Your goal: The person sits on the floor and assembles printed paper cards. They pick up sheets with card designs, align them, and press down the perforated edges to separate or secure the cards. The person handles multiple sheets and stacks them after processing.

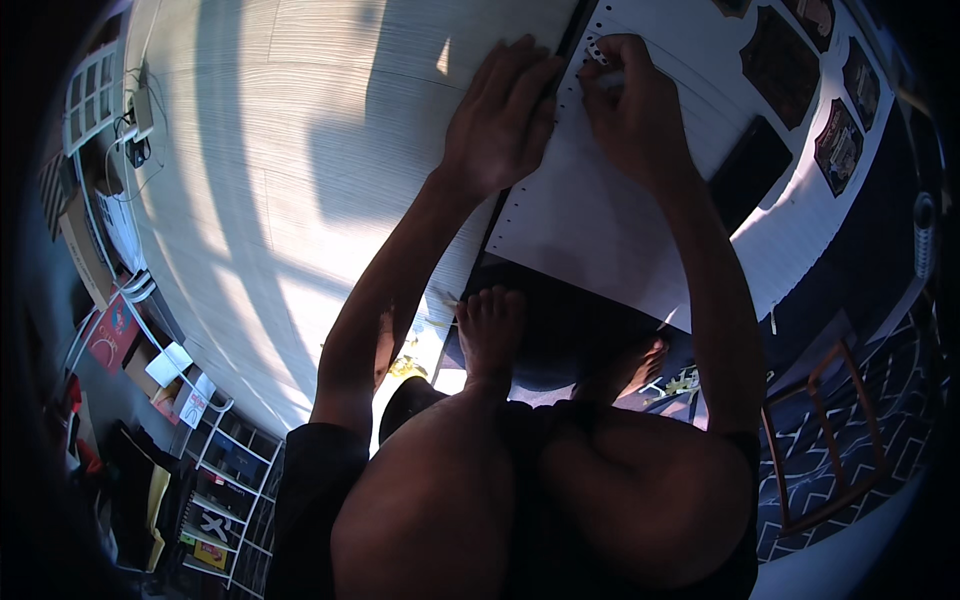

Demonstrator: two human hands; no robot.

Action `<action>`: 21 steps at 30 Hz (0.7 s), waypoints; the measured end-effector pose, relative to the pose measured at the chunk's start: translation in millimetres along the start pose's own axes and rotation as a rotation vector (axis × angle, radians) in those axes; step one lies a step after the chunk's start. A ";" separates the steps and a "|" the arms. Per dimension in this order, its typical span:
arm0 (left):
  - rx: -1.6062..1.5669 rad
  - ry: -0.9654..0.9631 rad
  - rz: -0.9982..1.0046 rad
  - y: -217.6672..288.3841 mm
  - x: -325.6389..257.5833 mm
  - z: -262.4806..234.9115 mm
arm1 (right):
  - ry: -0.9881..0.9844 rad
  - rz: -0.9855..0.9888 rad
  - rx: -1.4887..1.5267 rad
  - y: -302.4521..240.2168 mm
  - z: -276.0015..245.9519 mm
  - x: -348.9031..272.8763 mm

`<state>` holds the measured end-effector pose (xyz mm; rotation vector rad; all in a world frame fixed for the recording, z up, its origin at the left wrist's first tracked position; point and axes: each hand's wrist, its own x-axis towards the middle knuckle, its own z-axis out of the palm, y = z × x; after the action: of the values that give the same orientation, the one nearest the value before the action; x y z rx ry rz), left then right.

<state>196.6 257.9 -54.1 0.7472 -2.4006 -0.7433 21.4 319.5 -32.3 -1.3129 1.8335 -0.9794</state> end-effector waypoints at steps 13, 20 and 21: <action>0.010 -0.002 0.006 2.9 2.2 2.3 | 0.083 -0.084 -0.188 1.3 9.4 -3.8; 0.214 -0.013 0.076 3.5 -0.4 5.3 | 0.016 0.277 0.217 -3.1 -26.0 -18.3; 0.223 -0.009 0.089 2.0 -0.1 7.0 | 0.012 0.237 0.278 2.2 -29.4 -21.2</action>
<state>191.7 261.8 -57.8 0.7190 -2.5336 -0.4493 1.1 345.8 -17.7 -0.9029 1.7405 -1.0678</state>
